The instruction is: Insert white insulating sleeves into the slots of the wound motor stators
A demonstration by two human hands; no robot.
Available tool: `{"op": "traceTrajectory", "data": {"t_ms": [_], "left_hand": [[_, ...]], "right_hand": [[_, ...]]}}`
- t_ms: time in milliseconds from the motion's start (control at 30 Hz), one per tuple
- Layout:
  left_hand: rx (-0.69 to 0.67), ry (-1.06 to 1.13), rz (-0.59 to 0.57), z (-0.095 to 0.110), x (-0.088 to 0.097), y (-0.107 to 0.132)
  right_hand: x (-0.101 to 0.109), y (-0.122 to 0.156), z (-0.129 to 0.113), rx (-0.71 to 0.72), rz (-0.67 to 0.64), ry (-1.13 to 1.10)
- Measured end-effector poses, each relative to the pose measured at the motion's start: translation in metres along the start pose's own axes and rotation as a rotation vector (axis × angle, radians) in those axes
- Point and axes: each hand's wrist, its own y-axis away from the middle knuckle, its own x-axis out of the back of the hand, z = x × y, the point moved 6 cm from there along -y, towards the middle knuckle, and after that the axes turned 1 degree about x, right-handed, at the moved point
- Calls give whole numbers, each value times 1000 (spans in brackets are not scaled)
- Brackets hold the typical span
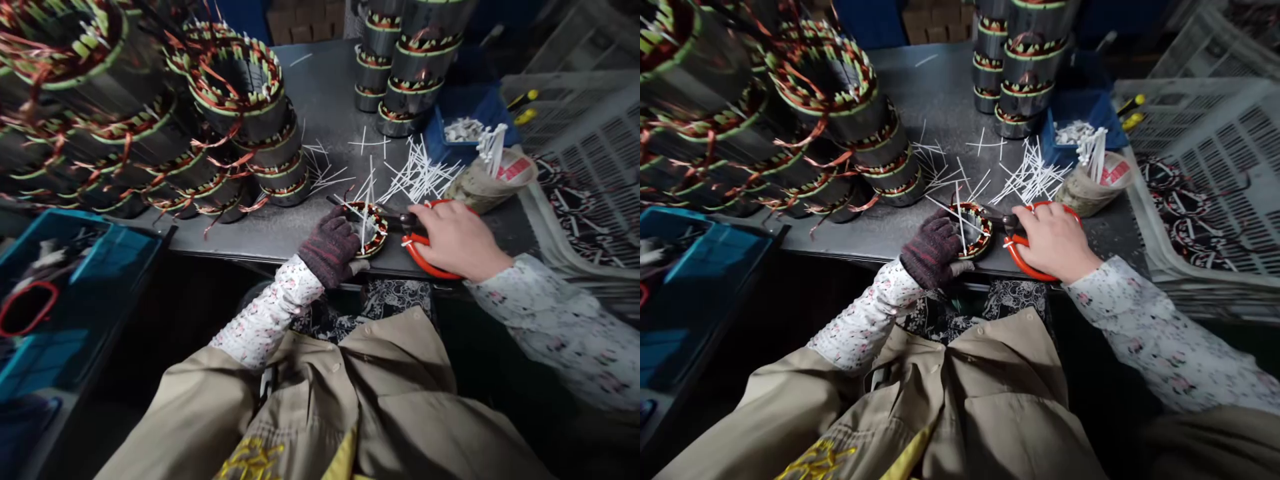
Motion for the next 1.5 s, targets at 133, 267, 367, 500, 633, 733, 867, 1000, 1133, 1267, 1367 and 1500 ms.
{"op": "traceTrajectory", "data": {"t_ms": [133, 267, 367, 500, 633, 733, 867, 1000, 1133, 1267, 1367, 1500], "left_hand": [[12, -30, 10, 0, -1, 0], [6, -30, 34, 0, 1, 1], [-1, -27, 39, 0, 0, 1], [0, -28, 19, -1, -3, 1], [10, -12, 41, -2, -2, 1], [12, 22, 32, -1, -2, 2], [26, 69, 44, -2, -2, 4], [33, 88, 70, -3, -1, 5], [18, 117, 43, -3, 0, 5], [32, 164, 88, -5, 0, 7], [28, 208, 191, -6, 3, 11], [31, 261, 222, -6, 2, 13]], "right_hand": [[-6, -7, -1, -52, -82, 40], [-2, 9, 12, -30, -81, -69], [12, 20, 13, 101, -53, -35], [22, 18, 8, 198, -145, 112], [18, 19, 8, 170, -211, 61], [19, 22, -5, 244, -180, -3], [19, 19, -22, 297, -215, 90], [12, 21, -16, 252, -239, 93], [4, 25, 9, 87, -76, -10], [5, 25, 6, 178, -14, -62], [13, 25, -11, 323, -39, -38], [19, 19, -23, 392, -69, -7]]}}
